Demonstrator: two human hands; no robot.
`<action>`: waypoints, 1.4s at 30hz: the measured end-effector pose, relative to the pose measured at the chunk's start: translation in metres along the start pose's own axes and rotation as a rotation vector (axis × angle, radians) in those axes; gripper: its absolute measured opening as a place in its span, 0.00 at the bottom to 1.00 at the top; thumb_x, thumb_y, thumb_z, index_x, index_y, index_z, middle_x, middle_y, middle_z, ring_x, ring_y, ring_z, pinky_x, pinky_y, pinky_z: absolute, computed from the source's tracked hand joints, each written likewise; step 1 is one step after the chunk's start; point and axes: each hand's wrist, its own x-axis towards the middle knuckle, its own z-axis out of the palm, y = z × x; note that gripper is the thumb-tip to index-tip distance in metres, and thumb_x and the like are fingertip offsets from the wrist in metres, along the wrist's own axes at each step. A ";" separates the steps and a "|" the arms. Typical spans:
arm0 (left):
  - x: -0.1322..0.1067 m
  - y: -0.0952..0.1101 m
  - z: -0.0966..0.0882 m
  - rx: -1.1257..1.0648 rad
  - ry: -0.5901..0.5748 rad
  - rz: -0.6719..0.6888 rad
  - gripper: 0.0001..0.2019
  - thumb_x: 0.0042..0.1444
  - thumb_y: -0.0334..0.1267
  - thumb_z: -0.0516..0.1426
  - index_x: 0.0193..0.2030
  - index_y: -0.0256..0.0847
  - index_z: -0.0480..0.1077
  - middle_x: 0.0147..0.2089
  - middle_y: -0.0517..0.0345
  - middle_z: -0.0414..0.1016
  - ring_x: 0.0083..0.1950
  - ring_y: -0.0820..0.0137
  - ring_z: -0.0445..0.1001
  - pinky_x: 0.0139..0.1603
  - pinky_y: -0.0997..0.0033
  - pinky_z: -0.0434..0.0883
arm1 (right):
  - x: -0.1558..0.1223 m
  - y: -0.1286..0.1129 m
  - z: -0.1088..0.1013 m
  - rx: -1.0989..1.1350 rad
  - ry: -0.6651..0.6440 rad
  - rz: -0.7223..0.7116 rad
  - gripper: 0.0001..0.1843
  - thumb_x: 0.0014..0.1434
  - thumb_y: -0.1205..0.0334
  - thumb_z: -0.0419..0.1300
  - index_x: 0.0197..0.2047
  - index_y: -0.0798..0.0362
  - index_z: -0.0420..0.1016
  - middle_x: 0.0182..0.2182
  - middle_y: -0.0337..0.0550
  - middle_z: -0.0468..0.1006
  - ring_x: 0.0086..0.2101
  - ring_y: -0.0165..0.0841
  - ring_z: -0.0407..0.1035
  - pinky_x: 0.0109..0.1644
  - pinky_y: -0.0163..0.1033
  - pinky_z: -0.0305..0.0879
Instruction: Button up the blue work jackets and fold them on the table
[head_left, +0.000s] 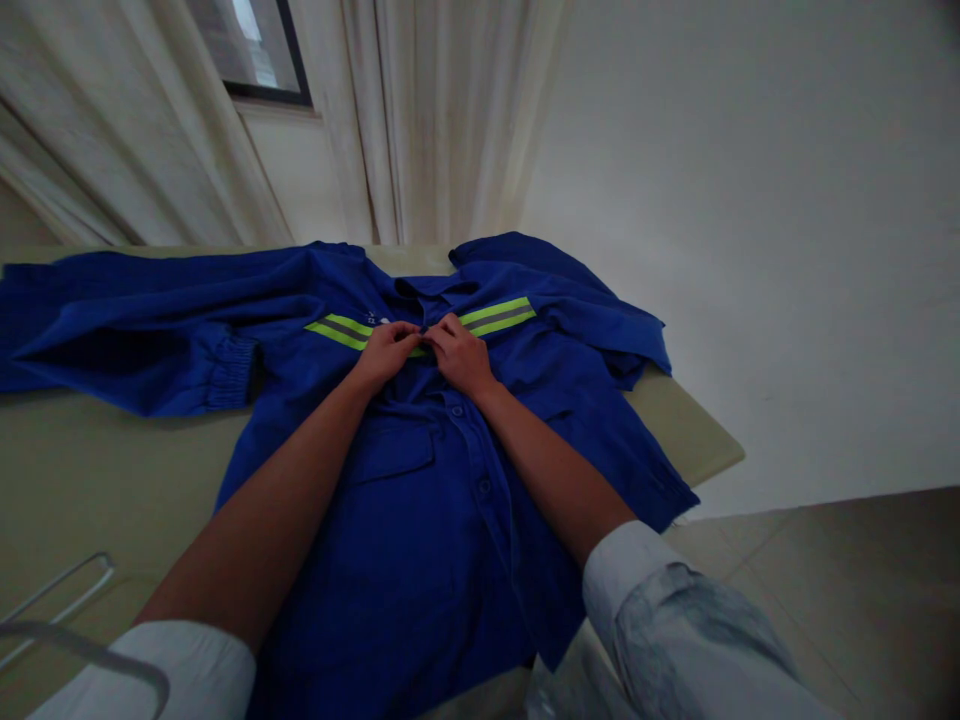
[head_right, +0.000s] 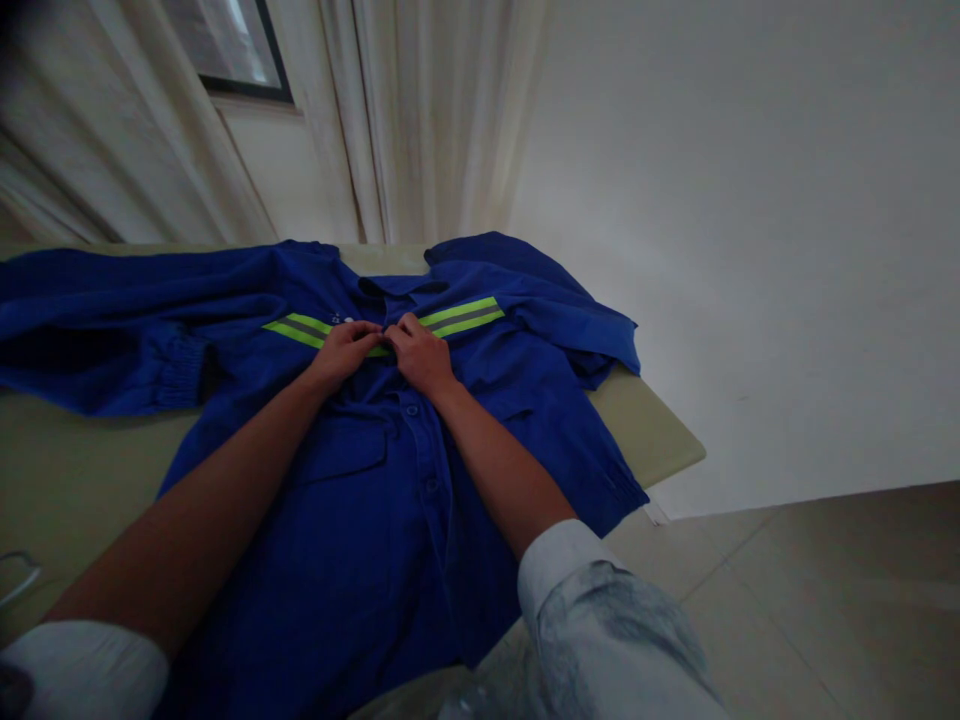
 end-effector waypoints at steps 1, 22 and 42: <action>0.000 0.000 0.000 -0.004 -0.003 -0.004 0.13 0.50 0.46 0.63 0.37 0.40 0.80 0.36 0.54 0.82 0.39 0.63 0.76 0.41 0.67 0.73 | 0.000 0.000 0.000 -0.003 -0.004 -0.009 0.14 0.76 0.62 0.51 0.48 0.46 0.79 0.50 0.46 0.74 0.43 0.37 0.71 0.41 0.38 0.64; -0.001 -0.002 -0.003 0.090 -0.054 0.054 0.17 0.51 0.51 0.65 0.38 0.39 0.80 0.36 0.53 0.83 0.39 0.63 0.78 0.42 0.66 0.74 | 0.011 0.022 0.023 0.508 0.107 0.289 0.07 0.58 0.60 0.69 0.36 0.51 0.75 0.29 0.35 0.76 0.30 0.31 0.68 0.36 0.36 0.64; -0.006 0.000 -0.003 0.248 0.076 0.157 0.19 0.57 0.55 0.60 0.34 0.39 0.80 0.30 0.52 0.81 0.32 0.64 0.75 0.34 0.67 0.69 | 0.009 0.016 0.013 0.344 0.037 0.151 0.07 0.59 0.70 0.67 0.41 0.51 0.79 0.37 0.39 0.75 0.36 0.33 0.68 0.45 0.38 0.65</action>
